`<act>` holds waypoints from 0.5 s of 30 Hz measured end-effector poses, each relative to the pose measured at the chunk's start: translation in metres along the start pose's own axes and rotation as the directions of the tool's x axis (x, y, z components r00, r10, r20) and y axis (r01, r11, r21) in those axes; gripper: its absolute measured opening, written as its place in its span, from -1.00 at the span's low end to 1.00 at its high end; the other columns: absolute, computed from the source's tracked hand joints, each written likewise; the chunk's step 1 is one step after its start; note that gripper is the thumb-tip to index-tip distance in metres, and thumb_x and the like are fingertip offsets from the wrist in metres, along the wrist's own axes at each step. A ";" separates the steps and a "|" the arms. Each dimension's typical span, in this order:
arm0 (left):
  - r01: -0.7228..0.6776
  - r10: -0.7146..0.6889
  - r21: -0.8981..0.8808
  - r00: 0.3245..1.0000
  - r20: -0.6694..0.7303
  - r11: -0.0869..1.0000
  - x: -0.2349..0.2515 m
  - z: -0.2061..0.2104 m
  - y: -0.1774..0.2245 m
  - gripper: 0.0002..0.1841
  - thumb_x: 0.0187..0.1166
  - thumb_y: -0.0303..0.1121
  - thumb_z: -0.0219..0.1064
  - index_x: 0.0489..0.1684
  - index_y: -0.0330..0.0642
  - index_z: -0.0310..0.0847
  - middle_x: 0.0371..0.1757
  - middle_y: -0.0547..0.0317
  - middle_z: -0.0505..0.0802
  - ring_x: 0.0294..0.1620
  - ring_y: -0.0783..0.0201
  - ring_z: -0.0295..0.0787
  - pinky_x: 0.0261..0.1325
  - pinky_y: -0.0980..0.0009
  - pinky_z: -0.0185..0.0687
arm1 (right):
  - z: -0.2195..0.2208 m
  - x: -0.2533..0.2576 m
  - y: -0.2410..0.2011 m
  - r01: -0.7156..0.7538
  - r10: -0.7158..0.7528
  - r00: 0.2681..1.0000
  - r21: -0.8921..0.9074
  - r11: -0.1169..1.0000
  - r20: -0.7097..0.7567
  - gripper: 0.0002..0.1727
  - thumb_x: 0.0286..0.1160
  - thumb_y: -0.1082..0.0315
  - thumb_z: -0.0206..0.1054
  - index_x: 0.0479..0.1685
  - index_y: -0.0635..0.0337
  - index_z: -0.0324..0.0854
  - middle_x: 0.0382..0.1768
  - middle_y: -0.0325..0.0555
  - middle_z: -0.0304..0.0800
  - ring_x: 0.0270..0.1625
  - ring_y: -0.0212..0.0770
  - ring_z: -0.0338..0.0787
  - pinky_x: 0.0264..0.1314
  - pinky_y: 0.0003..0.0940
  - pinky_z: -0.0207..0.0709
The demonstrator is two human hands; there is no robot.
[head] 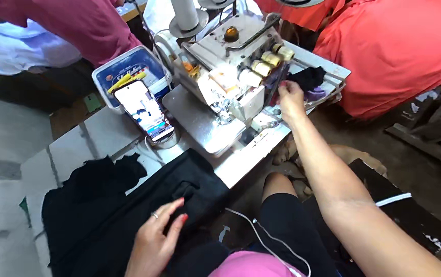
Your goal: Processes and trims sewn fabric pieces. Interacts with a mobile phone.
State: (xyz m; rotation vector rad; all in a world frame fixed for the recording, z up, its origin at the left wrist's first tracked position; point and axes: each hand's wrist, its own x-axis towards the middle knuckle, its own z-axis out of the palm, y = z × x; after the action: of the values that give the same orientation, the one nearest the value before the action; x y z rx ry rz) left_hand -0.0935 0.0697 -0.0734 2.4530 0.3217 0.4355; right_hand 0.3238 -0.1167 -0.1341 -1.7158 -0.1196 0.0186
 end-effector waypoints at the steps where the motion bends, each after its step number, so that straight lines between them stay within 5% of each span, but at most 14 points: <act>1: 0.026 -0.026 0.011 0.999 -0.032 1.000 -0.001 -0.007 -0.003 -0.65 0.67 -0.32 0.24 0.15 -0.46 0.75 0.08 -0.16 0.90 0.17 0.16 0.87 0.34 0.30 0.70 | -0.003 0.000 -0.001 0.024 -0.023 0.999 -0.053 0.998 0.023 -0.53 0.80 0.28 0.06 0.52 0.42 0.39 0.21 0.16 0.65 0.03 -0.21 0.72 0.12 -0.26 0.63; 8: 0.218 -0.200 0.067 0.957 -0.210 0.974 -0.020 -0.024 -0.025 -0.67 0.68 -0.35 0.23 0.15 -0.44 0.76 0.09 -0.19 0.88 0.15 0.20 0.85 0.30 0.34 0.67 | -0.035 -0.036 -0.027 -0.069 0.097 0.994 -0.378 0.923 0.056 -0.50 0.89 0.15 -0.10 0.47 0.41 0.40 -0.07 0.03 0.63 -0.44 -0.40 0.67 -0.26 -0.40 0.68; 12: 0.274 -0.247 0.075 0.935 -0.255 0.959 -0.012 -0.007 -0.027 -0.69 0.74 -0.39 0.15 0.11 -0.39 0.79 0.04 -0.13 0.88 0.07 0.23 0.82 0.19 0.37 0.65 | -0.052 -0.113 -0.021 0.022 -0.022 1.000 -0.251 0.968 0.002 -0.56 0.88 0.12 -0.03 0.34 0.37 0.33 -0.27 -0.26 0.51 -0.49 -0.55 0.59 -0.31 -0.55 0.63; 15: 0.389 -0.359 0.125 0.909 -0.212 0.913 -0.002 -0.001 -0.027 -0.66 0.71 -0.30 0.27 0.22 -0.38 0.75 0.14 -0.23 0.84 0.14 -0.07 0.80 0.23 -0.04 0.65 | -0.027 -0.185 -0.016 0.229 -0.202 0.960 -0.131 0.965 0.193 -0.60 0.54 0.35 0.31 0.23 0.42 0.41 -0.39 -0.38 0.52 -0.49 -0.65 0.50 -0.35 -0.64 0.52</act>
State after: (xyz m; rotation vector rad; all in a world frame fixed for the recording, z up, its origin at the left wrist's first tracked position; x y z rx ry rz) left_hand -0.0987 0.0905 -0.0895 2.4311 0.9257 0.4829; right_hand 0.1411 -0.1581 -0.1250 -1.8436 -0.4514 0.0008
